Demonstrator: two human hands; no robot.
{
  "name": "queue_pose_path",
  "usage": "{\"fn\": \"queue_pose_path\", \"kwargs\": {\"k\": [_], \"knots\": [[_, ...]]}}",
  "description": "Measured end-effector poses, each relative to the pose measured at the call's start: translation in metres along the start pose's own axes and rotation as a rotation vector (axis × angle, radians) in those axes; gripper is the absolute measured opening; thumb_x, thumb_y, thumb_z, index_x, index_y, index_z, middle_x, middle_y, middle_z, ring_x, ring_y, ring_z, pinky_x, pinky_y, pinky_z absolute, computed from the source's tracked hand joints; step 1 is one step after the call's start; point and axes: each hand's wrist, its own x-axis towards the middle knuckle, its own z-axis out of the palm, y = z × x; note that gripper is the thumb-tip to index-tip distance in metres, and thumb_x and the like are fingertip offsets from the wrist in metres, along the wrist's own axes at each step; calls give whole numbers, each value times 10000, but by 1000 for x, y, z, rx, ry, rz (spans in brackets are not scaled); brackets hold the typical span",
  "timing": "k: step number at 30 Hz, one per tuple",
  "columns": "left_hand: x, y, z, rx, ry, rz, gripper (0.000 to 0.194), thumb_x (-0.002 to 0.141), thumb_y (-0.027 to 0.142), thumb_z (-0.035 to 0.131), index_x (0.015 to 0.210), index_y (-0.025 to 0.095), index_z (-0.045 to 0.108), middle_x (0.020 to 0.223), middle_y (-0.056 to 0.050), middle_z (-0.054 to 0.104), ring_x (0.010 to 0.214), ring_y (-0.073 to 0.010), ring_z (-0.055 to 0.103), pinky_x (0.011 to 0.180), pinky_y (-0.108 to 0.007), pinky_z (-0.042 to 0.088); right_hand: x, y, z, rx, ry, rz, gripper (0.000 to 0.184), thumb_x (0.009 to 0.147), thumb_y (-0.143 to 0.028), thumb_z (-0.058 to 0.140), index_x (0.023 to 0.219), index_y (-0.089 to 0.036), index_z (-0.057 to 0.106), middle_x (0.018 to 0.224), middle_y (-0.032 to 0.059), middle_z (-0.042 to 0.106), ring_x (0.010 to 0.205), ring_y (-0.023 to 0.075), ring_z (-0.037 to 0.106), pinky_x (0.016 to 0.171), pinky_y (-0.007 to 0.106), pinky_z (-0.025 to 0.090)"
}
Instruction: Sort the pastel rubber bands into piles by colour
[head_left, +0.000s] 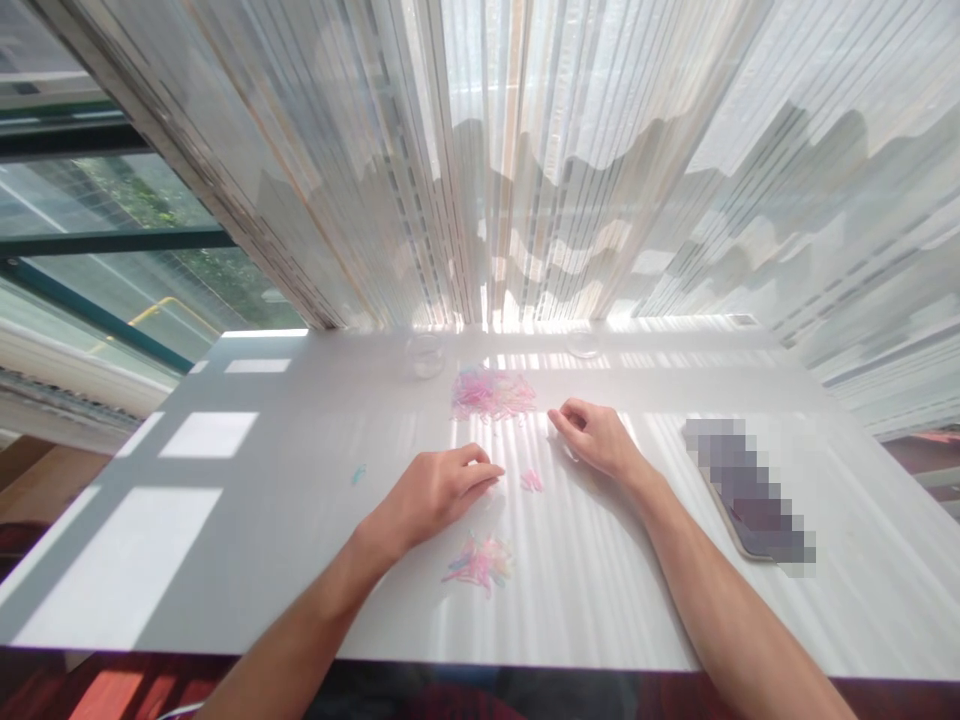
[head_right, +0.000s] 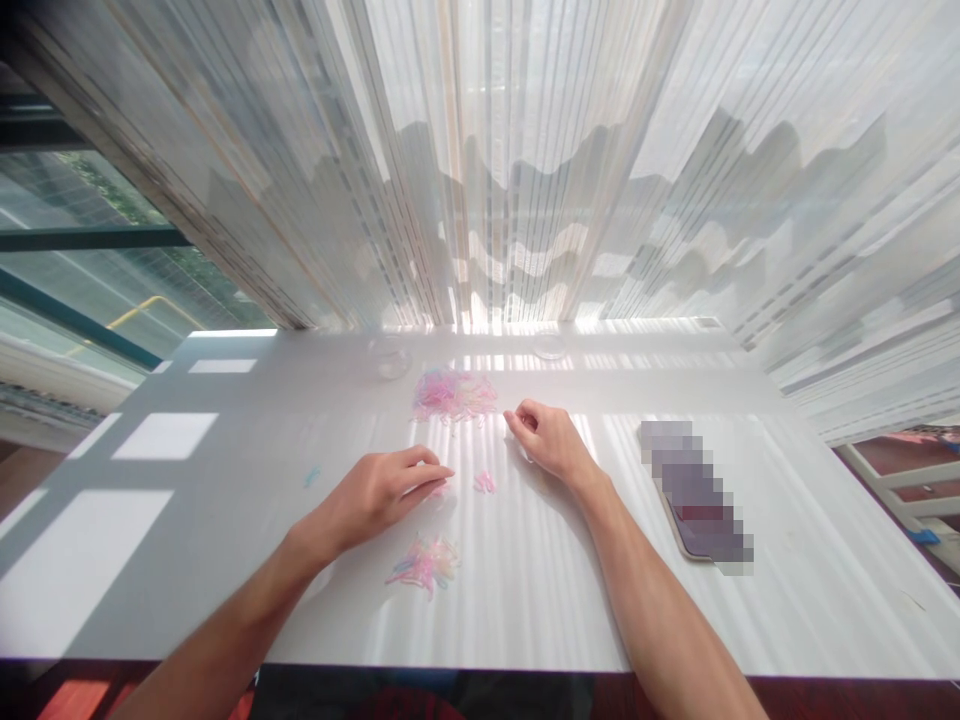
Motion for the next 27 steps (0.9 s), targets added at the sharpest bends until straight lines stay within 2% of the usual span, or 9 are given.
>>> {"fn": "queue_pose_path", "kwargs": {"k": [3,8,11,14,16,20,23,27], "knots": [[-27,7,-6,-84,-17,-34,210,1041,279,516,1108,244,712,1024,-12,742,798,-136,703,672,-233,482,0,1,2,1,17,-5,385,947,-476,470,654,-227,447,567,-29,507,539,131,447,560,268,328],[-61,18,-7,-200,-140,-160,186,961,325,666,1129,266,721,1030,5,740,847,-147,722,726,-230,514,-1,-3,3,4,40,-38,399,974,-443,434,643,-247,330,540,-42,422,515,130,377,534,283,310],[-72,24,-2,-213,-172,-206,228,937,328,700,1157,268,711,1073,-1,726,860,-151,724,735,-231,518,-7,-15,1,19,36,-88,306,976,-389,418,708,-242,409,605,-24,508,545,139,438,563,284,360],[-76,28,5,-212,-150,-224,186,957,304,674,1132,254,713,1065,-10,721,880,-159,725,753,-240,522,-18,-34,1,48,-3,-189,174,937,-329,462,802,-230,511,710,7,596,617,151,518,614,283,417],[-76,29,10,-229,-113,-220,174,972,291,655,1131,246,709,1056,-15,727,900,-162,723,763,-242,524,-29,-48,4,90,-68,-345,134,919,-277,487,804,-229,537,704,10,595,624,151,525,601,276,422],[-78,30,15,-286,-27,-210,142,980,281,643,1088,233,722,1033,-17,744,911,-155,719,776,-238,531,-54,-71,19,152,-298,-603,174,931,-247,509,770,-215,567,662,3,590,587,129,526,584,260,407],[-79,29,16,-334,24,-223,102,972,249,641,995,235,740,1003,-7,751,896,-144,718,779,-231,535,-69,-79,34,160,-460,-657,196,944,-294,534,773,-208,580,635,-1,599,576,132,535,570,261,390],[-80,30,17,-366,48,-262,84,938,203,658,954,230,737,987,-2,754,865,-134,715,735,-218,532,-77,-78,47,189,-496,-690,281,962,-408,574,768,-204,569,595,-13,574,554,133,537,556,260,369]]}}
